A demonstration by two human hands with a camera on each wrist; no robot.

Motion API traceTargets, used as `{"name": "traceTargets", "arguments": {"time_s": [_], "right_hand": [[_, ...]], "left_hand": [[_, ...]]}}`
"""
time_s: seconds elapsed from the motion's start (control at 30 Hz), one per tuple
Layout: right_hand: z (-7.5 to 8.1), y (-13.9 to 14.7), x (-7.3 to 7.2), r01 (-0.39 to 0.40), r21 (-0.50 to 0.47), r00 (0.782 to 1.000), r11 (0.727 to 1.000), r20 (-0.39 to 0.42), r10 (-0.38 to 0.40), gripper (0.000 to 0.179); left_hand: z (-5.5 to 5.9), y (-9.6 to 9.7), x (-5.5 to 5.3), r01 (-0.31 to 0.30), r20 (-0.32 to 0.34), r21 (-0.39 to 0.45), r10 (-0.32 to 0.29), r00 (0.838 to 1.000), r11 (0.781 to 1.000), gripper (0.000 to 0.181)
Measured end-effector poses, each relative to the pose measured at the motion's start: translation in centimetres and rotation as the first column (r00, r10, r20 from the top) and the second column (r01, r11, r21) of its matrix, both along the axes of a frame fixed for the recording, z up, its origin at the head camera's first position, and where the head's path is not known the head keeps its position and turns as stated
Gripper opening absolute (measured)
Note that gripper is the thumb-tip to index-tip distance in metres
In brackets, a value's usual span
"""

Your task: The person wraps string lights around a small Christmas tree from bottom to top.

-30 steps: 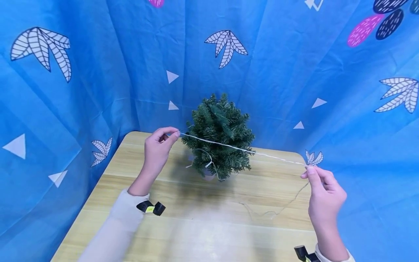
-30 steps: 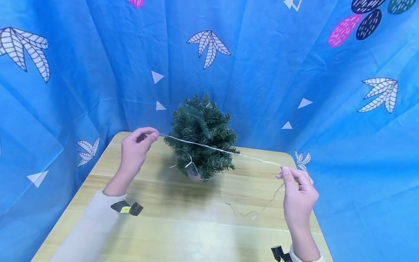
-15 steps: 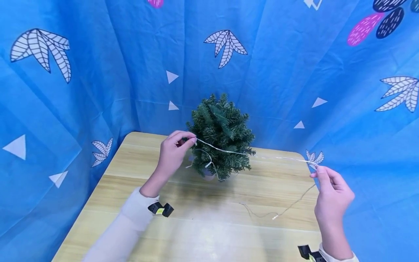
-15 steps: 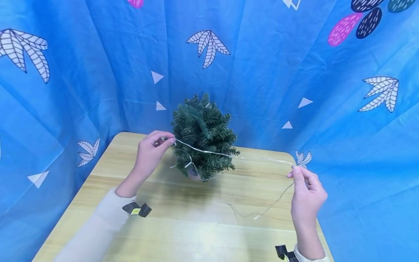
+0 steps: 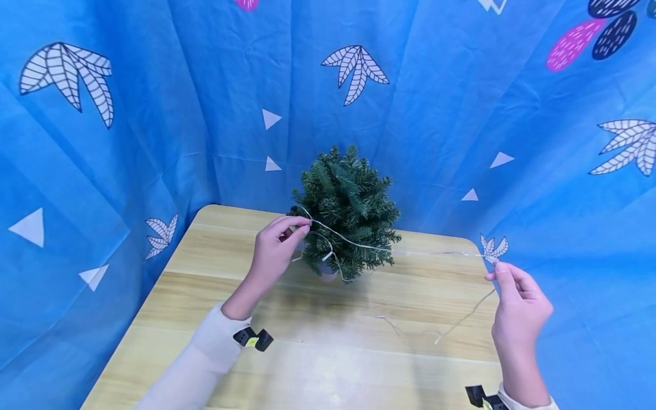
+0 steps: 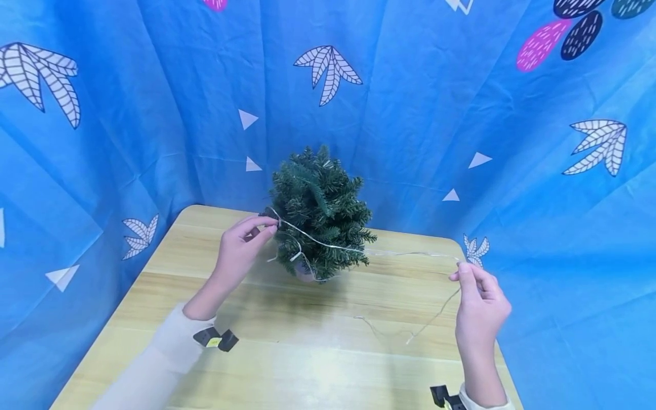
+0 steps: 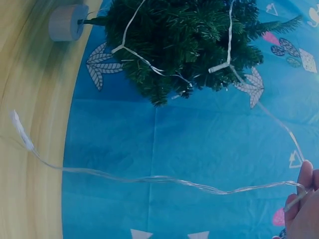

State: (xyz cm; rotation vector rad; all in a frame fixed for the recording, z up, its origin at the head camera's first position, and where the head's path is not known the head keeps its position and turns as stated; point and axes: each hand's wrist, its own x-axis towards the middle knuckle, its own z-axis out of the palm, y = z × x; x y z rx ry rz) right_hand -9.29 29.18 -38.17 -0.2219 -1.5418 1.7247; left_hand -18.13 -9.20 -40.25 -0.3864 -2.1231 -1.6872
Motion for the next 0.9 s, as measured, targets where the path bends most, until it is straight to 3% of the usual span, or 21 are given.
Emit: {"name": "traceTargets", "arguments": {"time_s": [0.13, 0.37, 0.5, 0.63, 0.9], "right_hand": [[-0.1, -0.1, 0.1, 0.011, 0.017, 1.0, 1.0, 0.028, -0.011, 0.026], [-0.1, -1.5, 0.0, -0.013, 0.136, 0.996, 0.991, 0.085, 0.001, 0.026], [-0.4, -2.4, -0.2, 0.002, 0.321, 0.99, 0.947, 0.134, -0.047, 0.02], [-0.7, -3.5, -0.5, -0.009, 0.444, 0.983, 0.896, 0.169, -0.074, 0.019], [-0.9, -5.8, -0.5, -0.124, 0.484, 0.977, 0.867, 0.214, 0.02, 0.019]], "left_hand": [[-0.1, 0.5, 1.3, 0.016, 0.013, 0.026, -0.016, 1.0, 1.0, 0.015], [0.0, 4.0, 4.1, 0.118, -0.07, 0.035, -0.116, 0.991, 0.992, 0.016], [0.4, 7.2, 5.3, 0.181, -0.065, 0.04, -0.178, 0.982, 0.983, 0.016], [0.7, 10.4, 5.5, 0.241, -0.025, 0.042, -0.24, 0.97, 0.97, 0.017], [0.9, 14.7, 4.2, 0.328, 0.019, 0.074, -0.33, 0.944, 0.942, 0.021]]}}
